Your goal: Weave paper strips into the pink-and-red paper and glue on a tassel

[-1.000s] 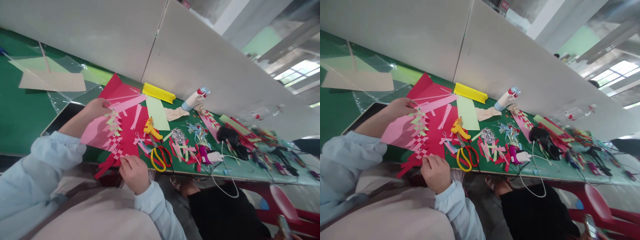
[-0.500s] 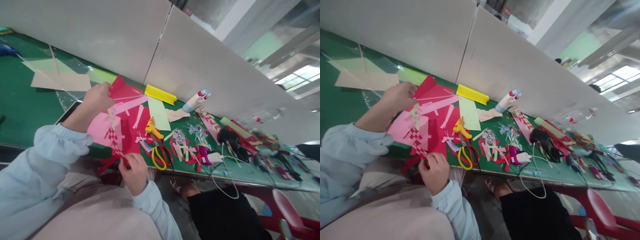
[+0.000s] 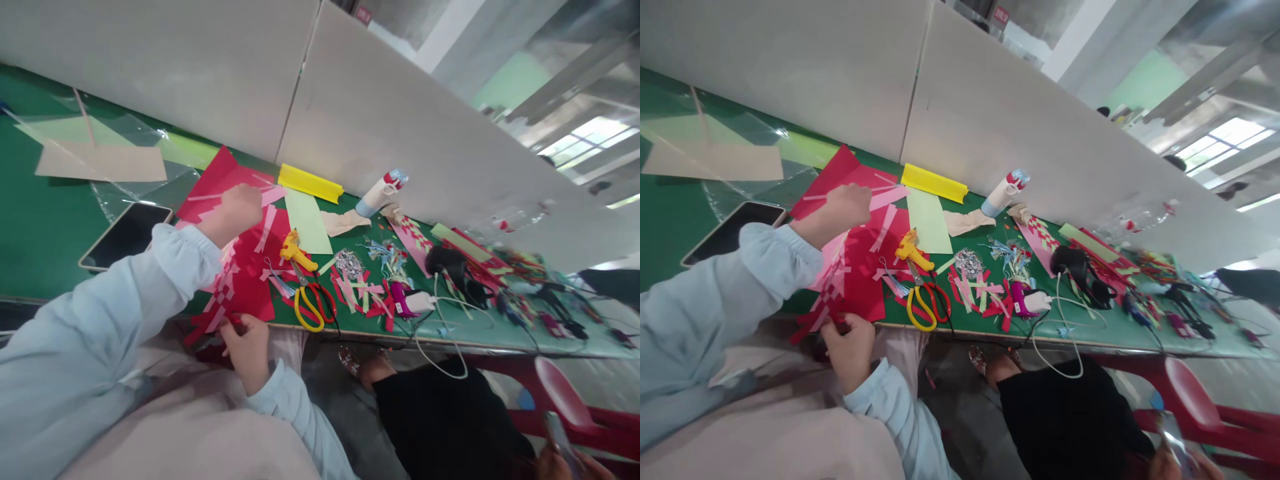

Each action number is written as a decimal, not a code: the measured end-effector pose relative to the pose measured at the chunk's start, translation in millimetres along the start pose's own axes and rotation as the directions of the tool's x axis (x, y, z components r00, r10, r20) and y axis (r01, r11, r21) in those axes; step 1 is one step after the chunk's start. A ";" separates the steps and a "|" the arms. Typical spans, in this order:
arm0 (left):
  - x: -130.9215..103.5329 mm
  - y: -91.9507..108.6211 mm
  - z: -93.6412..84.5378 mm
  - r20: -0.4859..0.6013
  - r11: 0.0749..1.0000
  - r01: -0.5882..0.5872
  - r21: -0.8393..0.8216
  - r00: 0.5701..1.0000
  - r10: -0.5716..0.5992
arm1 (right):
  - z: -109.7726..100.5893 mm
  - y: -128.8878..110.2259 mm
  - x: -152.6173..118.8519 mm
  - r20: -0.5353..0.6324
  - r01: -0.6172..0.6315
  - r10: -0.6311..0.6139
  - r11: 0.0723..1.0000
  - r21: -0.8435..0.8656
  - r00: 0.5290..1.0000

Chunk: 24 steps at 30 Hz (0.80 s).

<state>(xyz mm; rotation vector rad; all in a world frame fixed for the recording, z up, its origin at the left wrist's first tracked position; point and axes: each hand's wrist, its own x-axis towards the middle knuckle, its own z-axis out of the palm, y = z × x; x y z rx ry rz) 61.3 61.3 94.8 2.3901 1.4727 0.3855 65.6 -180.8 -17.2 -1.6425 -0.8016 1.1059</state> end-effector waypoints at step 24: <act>-167.7 -59.8 2.4 0.049 0.968 0.006 0.251 0.999 -0.019 | -60.5 -3.2 -17.2 -0.066 0.249 -0.292 0.896 -0.369 0.954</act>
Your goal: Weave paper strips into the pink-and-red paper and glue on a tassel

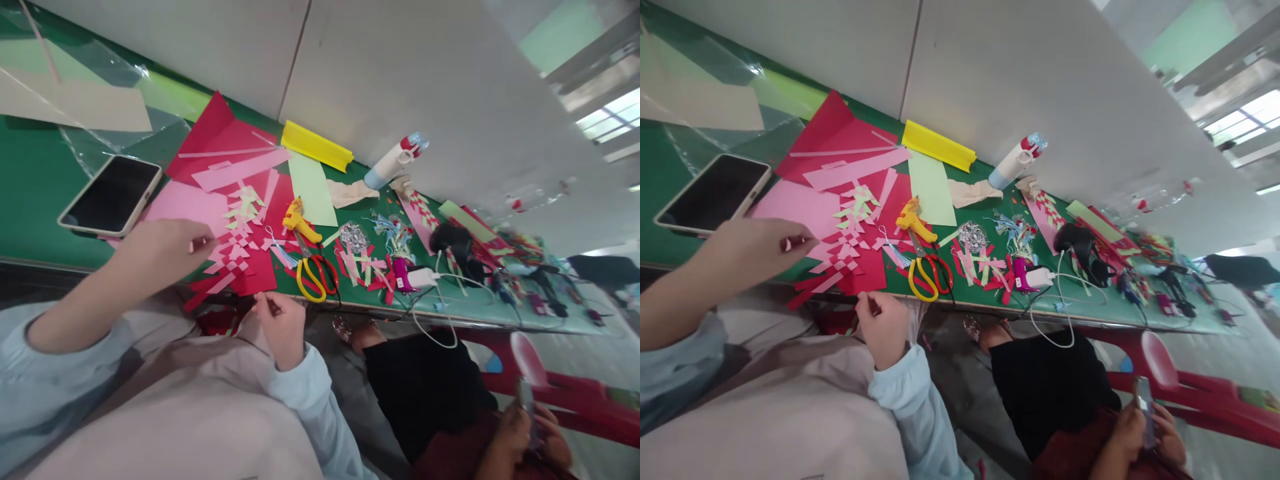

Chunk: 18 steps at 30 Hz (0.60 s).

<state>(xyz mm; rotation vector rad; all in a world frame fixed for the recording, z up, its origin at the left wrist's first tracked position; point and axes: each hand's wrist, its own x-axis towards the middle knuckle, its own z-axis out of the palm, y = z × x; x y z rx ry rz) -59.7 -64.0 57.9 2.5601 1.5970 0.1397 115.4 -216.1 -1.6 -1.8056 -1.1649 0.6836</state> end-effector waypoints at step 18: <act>-66.1 -5.6 72.6 -0.330 0.898 -0.389 0.205 0.836 0.438 | 4.2 -2.7 29.2 0.035 0.232 -0.230 0.946 -0.228 0.973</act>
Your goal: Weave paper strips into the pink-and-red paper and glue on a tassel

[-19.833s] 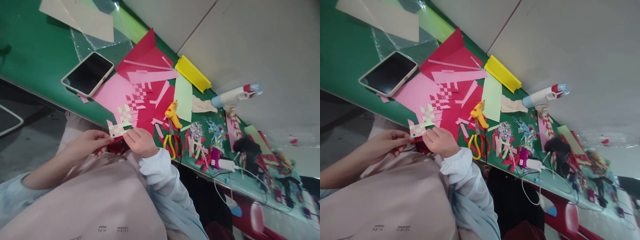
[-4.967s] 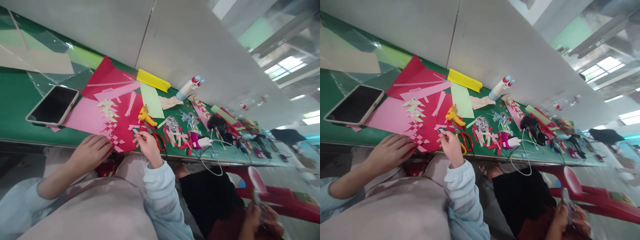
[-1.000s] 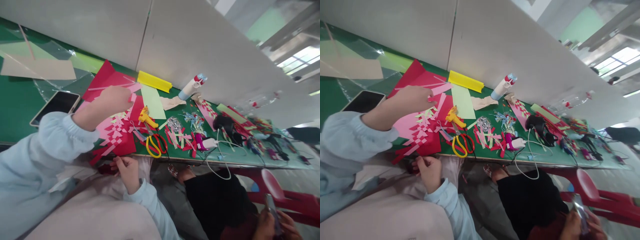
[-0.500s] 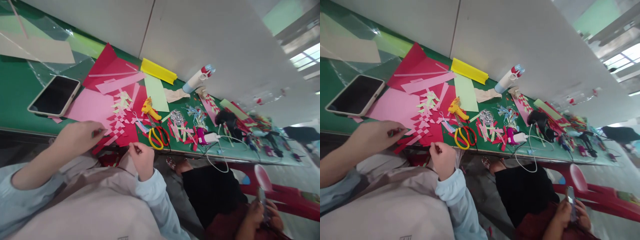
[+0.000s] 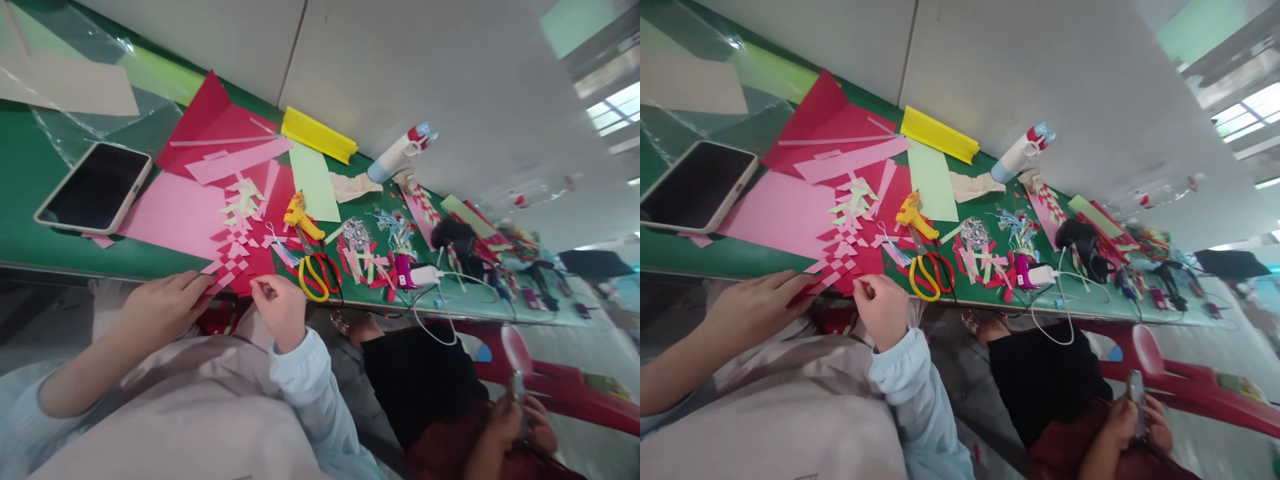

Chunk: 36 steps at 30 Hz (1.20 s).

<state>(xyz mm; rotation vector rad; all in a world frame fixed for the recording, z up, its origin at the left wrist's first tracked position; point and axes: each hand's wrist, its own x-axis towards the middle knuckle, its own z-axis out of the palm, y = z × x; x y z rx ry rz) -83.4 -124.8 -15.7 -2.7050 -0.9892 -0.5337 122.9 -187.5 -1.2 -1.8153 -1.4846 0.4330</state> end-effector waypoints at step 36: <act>30.8 2.2 -21.5 0.417 0.923 0.261 -0.284 0.900 -0.126 | -62.0 41.0 162.0 0.301 0.081 0.212 0.680 -0.729 0.930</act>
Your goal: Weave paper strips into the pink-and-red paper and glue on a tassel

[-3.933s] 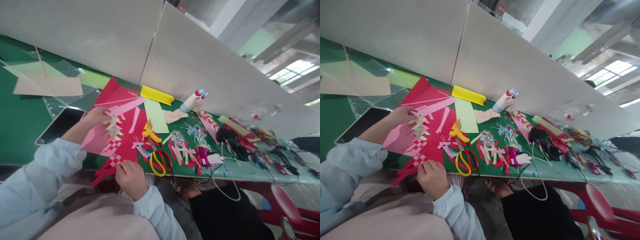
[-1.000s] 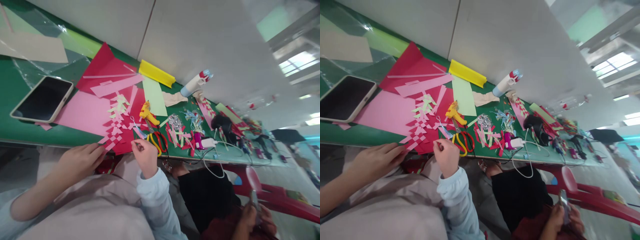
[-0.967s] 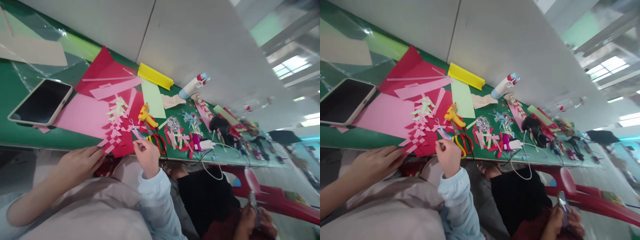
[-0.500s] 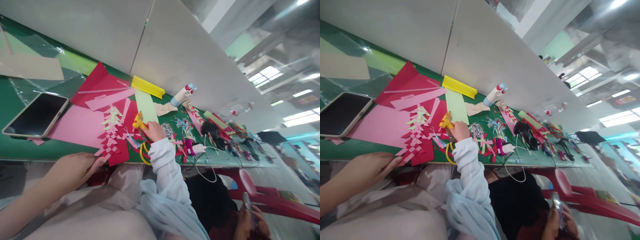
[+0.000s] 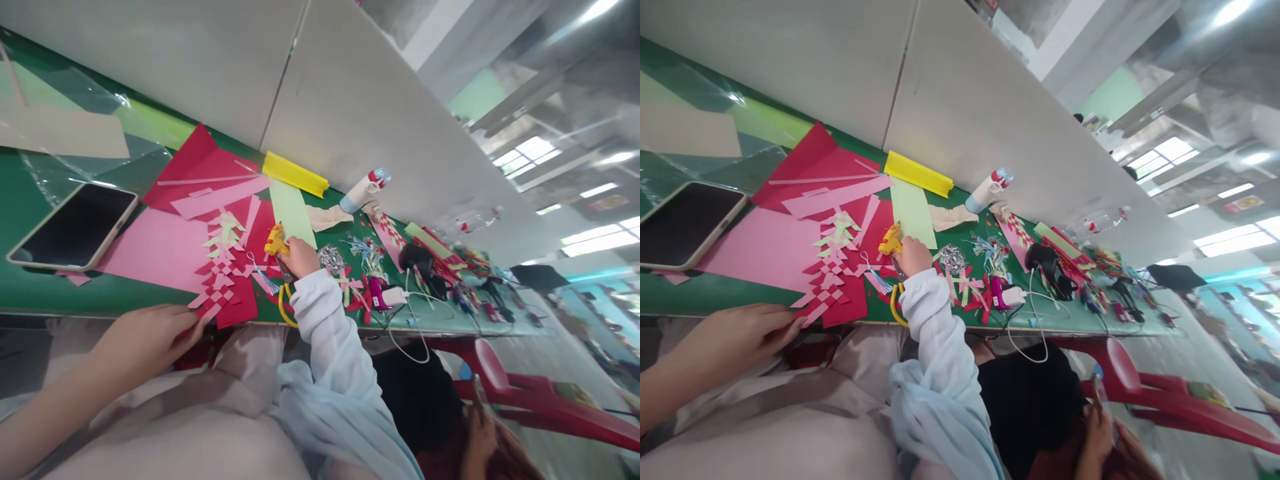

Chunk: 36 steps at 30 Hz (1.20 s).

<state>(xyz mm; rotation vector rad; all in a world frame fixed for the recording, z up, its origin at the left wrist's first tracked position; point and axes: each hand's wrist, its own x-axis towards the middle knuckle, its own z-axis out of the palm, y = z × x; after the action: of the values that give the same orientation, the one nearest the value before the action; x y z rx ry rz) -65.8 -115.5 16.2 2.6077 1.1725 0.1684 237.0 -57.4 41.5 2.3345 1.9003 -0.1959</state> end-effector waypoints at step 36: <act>117.6 77.5 17.9 0.003 0.966 -0.099 0.237 0.995 0.101 | -17.3 62.0 -48.4 -0.138 0.207 -0.172 0.500 0.841 0.975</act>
<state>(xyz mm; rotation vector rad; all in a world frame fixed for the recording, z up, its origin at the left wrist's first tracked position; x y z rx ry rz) 71.7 -80.3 21.2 2.8788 1.1267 0.0636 288.4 -113.5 68.1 2.5793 2.4429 -1.4517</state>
